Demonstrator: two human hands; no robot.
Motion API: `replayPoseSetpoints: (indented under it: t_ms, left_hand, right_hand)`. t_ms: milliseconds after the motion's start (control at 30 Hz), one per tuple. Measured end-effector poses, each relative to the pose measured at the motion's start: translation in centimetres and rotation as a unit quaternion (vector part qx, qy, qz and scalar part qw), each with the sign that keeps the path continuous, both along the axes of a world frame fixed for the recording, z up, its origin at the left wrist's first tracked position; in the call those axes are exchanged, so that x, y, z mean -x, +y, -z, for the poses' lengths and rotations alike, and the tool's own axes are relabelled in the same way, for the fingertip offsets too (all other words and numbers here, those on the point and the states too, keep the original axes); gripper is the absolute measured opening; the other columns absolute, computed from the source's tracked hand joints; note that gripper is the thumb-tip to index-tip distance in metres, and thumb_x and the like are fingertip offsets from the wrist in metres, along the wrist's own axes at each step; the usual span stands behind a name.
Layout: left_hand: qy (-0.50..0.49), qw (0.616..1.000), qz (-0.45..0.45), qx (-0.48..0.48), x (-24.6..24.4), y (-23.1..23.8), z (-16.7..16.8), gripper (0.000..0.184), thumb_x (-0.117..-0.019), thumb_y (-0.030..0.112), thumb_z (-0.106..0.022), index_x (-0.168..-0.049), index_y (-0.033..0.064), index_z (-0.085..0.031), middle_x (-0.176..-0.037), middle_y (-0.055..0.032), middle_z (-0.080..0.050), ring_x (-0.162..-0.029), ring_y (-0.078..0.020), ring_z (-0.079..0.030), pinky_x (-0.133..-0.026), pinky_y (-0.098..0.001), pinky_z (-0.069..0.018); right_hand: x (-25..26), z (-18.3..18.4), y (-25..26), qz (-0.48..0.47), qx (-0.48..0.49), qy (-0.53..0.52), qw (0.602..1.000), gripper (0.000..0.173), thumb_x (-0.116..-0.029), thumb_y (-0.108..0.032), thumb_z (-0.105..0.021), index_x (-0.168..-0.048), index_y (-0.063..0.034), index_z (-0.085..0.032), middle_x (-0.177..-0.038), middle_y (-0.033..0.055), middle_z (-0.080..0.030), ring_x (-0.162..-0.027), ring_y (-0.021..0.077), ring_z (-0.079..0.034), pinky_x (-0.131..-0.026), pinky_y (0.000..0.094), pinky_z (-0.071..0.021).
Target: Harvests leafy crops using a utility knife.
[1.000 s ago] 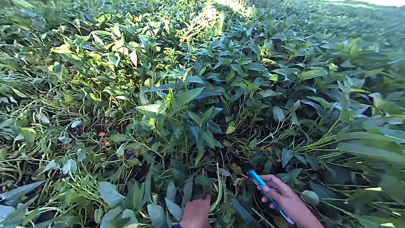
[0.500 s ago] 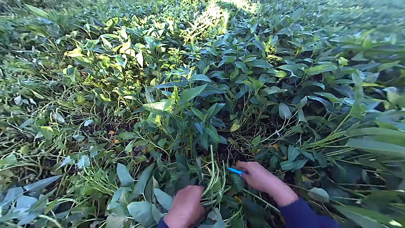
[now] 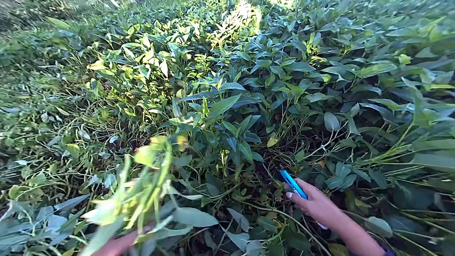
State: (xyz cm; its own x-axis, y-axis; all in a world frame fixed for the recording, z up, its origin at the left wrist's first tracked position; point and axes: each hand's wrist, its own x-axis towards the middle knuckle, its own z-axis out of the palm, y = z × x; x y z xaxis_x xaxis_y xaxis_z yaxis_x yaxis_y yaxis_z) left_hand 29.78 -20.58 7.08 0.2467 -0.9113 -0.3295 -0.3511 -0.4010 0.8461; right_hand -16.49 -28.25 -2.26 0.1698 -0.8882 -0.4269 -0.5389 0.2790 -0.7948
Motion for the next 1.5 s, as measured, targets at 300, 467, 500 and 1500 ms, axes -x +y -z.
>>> replayPoseSetpoints:
  t_ms: [300,467,500,1500]
  left_hand:
    - [-0.312,0.882,0.326,0.138,8.7,-5.8,-0.7,0.032,-0.0816,0.024,-0.081,-0.102,0.0006,-0.074,-0.103,-0.0168,-0.074,-0.103,-0.0329,-0.071,-0.093,-0.0547,-0.0557]
    - [-0.414,0.784,0.452,-0.097,14.4,-9.5,11.7,0.038,-0.0831,0.021,-0.078,-0.117,0.0048,-0.073,-0.151,-0.0181,-0.052,-0.147,-0.0417,-0.036,-0.112,-0.0662,-0.0363]
    - [-0.43,0.771,0.459,-0.105,14.1,-9.5,13.3,0.037,-0.0838,0.016,-0.077,-0.119,0.0063,-0.073,-0.154,-0.0179,-0.048,-0.148,-0.0417,-0.035,-0.112,-0.0675,-0.0347]
    - [-0.209,0.912,0.34,-0.097,9.7,-9.8,8.9,0.032,-0.0894,0.016,-0.075,-0.117,0.0011,-0.07,-0.112,-0.0161,-0.072,-0.107,-0.0274,-0.069,-0.099,-0.05,-0.0533]
  right_hand:
    - [-9.8,4.3,-7.8,-0.104,-0.05,0.11,0.987,0.041,-0.1057,-0.02,-0.054,-0.143,-0.003,-0.055,-0.129,0.0256,-0.063,-0.114,0.0398,-0.065,-0.1,0.0574,-0.0507]
    - [-6.6,4.4,-8.2,-0.082,-0.135,0.123,0.98,0.038,-0.1087,-0.024,-0.048,-0.142,-0.0072,-0.055,-0.116,0.0206,-0.065,-0.09,0.0292,-0.067,-0.081,0.0469,-0.0554]
    - [-5.9,4.5,-7.7,-0.095,-0.15,0.122,0.977,0.039,-0.1092,-0.025,-0.048,-0.144,-0.0089,-0.054,-0.116,0.0208,-0.065,-0.086,0.0288,-0.066,-0.079,0.0463,-0.0552]
    - [-7.8,3.4,-3.6,-0.153,-0.066,0.276,0.947,0.038,-0.1027,-0.014,-0.053,-0.14,-0.0156,-0.063,-0.137,0.0192,-0.063,-0.129,0.04,-0.059,-0.104,0.0628,-0.0471]
